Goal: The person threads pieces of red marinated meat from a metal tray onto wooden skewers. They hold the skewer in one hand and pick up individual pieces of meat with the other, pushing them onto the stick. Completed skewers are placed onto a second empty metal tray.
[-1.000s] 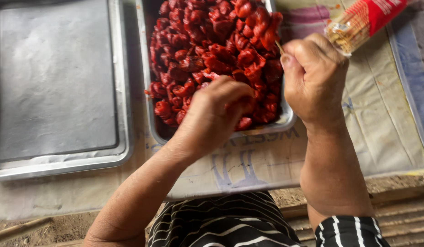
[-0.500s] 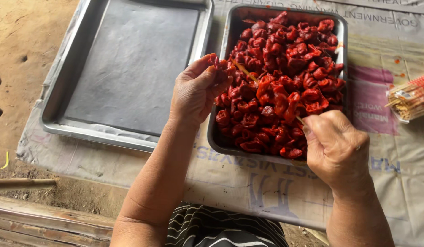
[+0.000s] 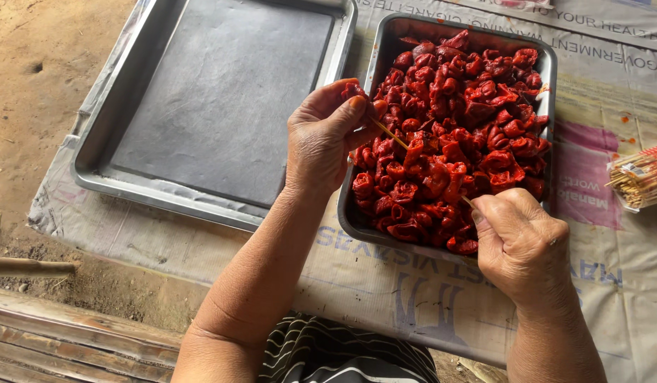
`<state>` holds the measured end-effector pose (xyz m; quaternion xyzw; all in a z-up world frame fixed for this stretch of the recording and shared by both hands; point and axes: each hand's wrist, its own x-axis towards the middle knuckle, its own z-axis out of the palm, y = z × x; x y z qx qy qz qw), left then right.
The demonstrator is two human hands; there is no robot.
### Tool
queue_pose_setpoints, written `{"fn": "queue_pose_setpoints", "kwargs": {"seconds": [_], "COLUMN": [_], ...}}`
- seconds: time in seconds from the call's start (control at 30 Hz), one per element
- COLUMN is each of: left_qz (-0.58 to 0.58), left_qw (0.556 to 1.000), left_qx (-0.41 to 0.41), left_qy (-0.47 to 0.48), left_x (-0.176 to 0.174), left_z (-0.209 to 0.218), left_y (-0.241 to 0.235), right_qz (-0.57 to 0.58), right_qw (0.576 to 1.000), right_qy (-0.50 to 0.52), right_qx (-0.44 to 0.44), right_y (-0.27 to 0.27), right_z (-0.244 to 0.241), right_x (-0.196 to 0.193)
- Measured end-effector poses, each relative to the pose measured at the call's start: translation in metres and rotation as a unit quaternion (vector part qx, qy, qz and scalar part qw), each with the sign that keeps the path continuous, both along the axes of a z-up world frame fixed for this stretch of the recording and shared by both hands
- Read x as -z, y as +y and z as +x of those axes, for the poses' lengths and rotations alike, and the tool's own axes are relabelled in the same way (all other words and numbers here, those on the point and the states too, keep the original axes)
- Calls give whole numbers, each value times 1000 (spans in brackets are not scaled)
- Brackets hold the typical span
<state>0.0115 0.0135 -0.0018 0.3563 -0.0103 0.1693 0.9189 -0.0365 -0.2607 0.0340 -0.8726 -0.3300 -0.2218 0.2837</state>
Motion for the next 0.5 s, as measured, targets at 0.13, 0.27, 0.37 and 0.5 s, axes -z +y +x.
{"fn": "queue_pose_setpoints", "kwargs": {"seconds": [0.13, 0.27, 0.37, 0.5], "left_qz": [59, 127, 143, 65], "left_qw": [998, 990, 989, 997], "left_qx": [-32, -51, -46, -18], "left_qy": [-8, -24, -11, 29], "left_x": [-1, 1, 2, 0], "left_z": [-2, -5, -7, -6], "left_y": [-4, -12, -15, -15], "right_qz": [4, -6, -7, -1], "right_qw": [1000, 1000, 1000, 1000], "right_qy": [19, 13, 18, 15], "right_qx": [9, 16, 16, 6], "right_y": [-2, -3, -2, -1], "right_z": [-2, -5, -6, -2], "right_x": [-2, -4, -4, -2]}}
